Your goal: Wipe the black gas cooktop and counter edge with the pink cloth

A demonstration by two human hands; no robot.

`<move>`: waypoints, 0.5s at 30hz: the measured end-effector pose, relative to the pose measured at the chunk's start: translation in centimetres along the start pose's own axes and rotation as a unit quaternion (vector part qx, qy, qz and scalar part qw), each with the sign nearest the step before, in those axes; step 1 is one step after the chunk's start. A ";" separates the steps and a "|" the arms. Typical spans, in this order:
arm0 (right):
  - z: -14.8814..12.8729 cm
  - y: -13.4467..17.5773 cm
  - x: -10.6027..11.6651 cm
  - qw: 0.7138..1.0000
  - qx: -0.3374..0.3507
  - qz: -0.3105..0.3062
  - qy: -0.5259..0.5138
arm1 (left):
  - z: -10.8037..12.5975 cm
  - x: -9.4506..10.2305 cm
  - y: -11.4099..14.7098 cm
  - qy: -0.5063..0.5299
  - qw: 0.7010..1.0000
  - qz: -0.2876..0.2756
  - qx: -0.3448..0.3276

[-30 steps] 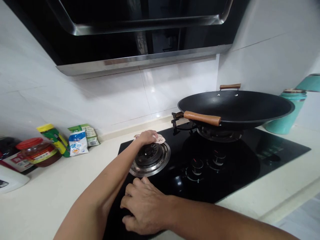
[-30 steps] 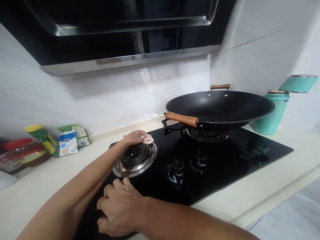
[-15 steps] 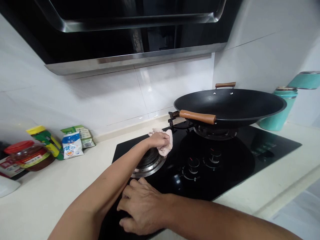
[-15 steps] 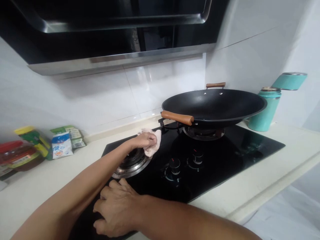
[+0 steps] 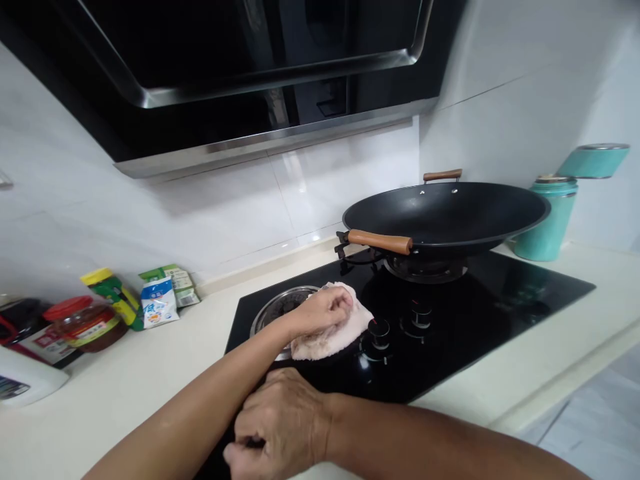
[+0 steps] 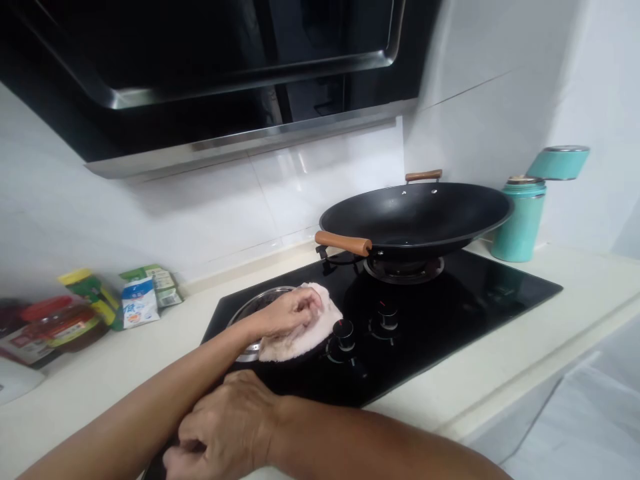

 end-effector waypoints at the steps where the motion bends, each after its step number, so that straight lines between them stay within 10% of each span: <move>1: -0.1 -0.1 0.0 1.000 0.015 0.012 -0.004 | 0.0 -0.2 -0.1 -0.018 0.999 0.032 0.001; 7: -0.1 -0.3 1.2 0.998 0.024 0.057 0.009 | 0.1 -2.8 -1.1 -0.291 0.947 0.107 0.090; 15: 0.6 0.1 3.4 0.994 0.027 0.100 0.025 | -1.0 -3.2 -2.0 -0.284 0.952 0.077 0.087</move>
Point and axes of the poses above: each hand's wrist, its own y-axis away from the middle knuckle, its own x-axis out of the back of the hand, z = x × y, the point moved 1 cm from there along -y, towards the middle knuckle, and after that the axes turned 2 degrees about -x, right-handed, at the moved point
